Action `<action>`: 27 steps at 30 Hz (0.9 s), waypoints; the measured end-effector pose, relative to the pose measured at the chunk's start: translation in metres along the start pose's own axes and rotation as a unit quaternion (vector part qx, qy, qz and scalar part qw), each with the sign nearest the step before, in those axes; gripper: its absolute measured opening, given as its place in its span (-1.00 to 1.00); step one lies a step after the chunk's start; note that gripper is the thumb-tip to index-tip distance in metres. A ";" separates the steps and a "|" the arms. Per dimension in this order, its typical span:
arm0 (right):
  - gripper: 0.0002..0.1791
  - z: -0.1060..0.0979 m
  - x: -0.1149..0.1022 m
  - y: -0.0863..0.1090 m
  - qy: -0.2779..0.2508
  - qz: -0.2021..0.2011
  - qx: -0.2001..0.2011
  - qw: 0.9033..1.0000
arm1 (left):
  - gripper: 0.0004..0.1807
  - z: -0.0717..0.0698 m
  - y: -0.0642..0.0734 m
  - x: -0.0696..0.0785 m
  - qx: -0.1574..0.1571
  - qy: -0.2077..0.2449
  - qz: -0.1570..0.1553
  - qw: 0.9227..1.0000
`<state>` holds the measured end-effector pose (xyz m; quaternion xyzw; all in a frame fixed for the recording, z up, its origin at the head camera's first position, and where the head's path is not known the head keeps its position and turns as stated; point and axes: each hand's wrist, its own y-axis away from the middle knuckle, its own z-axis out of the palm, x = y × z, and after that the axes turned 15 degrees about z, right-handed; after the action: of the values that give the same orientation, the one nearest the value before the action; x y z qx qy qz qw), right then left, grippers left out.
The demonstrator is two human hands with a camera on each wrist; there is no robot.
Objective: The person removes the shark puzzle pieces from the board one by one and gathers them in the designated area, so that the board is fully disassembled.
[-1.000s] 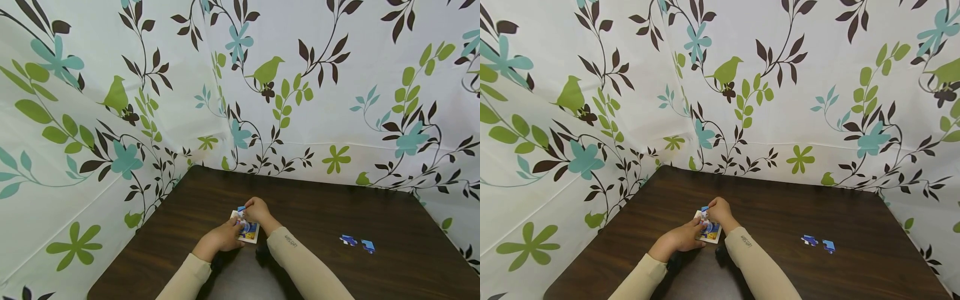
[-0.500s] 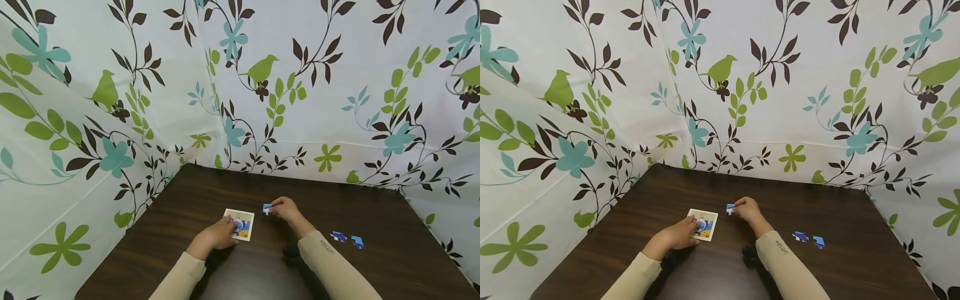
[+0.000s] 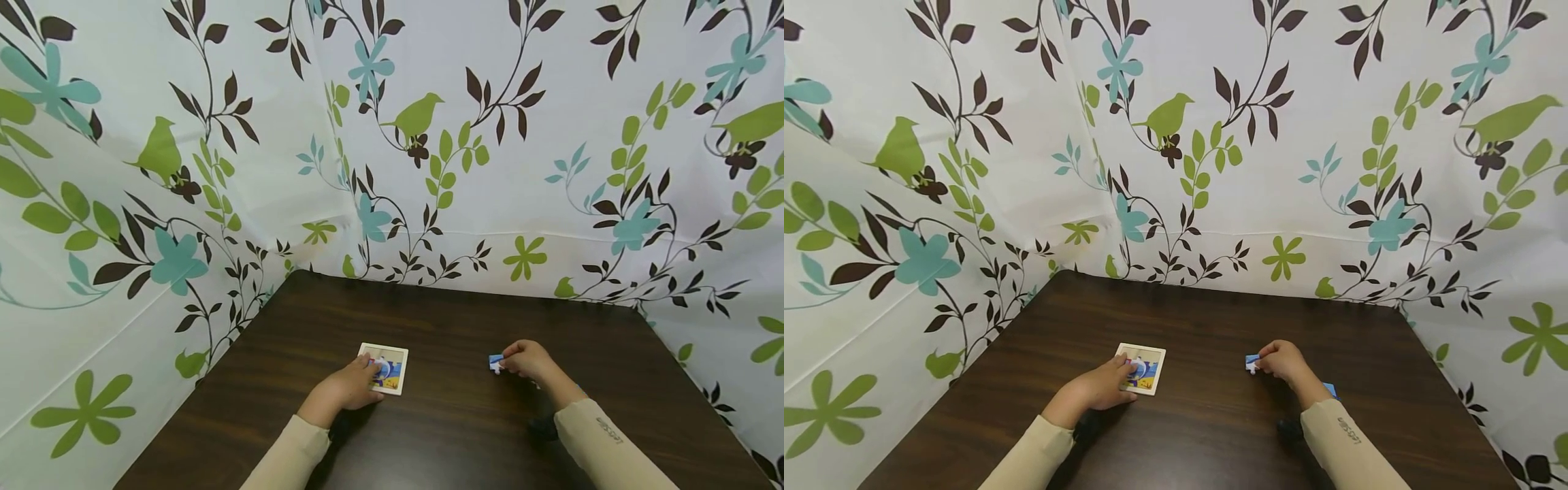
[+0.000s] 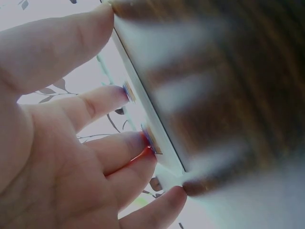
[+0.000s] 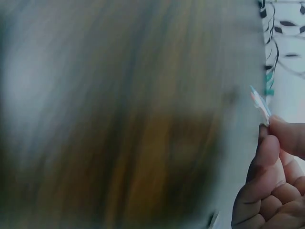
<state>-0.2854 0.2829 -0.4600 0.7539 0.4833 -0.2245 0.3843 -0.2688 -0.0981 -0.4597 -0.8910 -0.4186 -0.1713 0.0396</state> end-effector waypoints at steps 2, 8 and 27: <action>-0.75 -0.007 0.008 0.002 0.012 0.002 0.006 1.000 | -0.29 0.001 0.000 0.000 0.000 -0.001 -0.001 1.000; -0.75 -0.015 0.021 0.009 0.040 0.000 0.020 0.999 | -0.28 0.004 -0.003 -0.003 0.002 -0.005 0.002 1.000; -0.84 -0.010 0.024 0.008 0.131 -0.037 0.078 0.988 | -0.27 0.002 -0.002 -0.001 -0.012 -0.010 -0.009 1.000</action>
<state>-0.2680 0.3023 -0.4676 0.7858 0.5383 -0.1748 0.2494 -0.2705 -0.0976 -0.4623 -0.8891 -0.4254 -0.1672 0.0233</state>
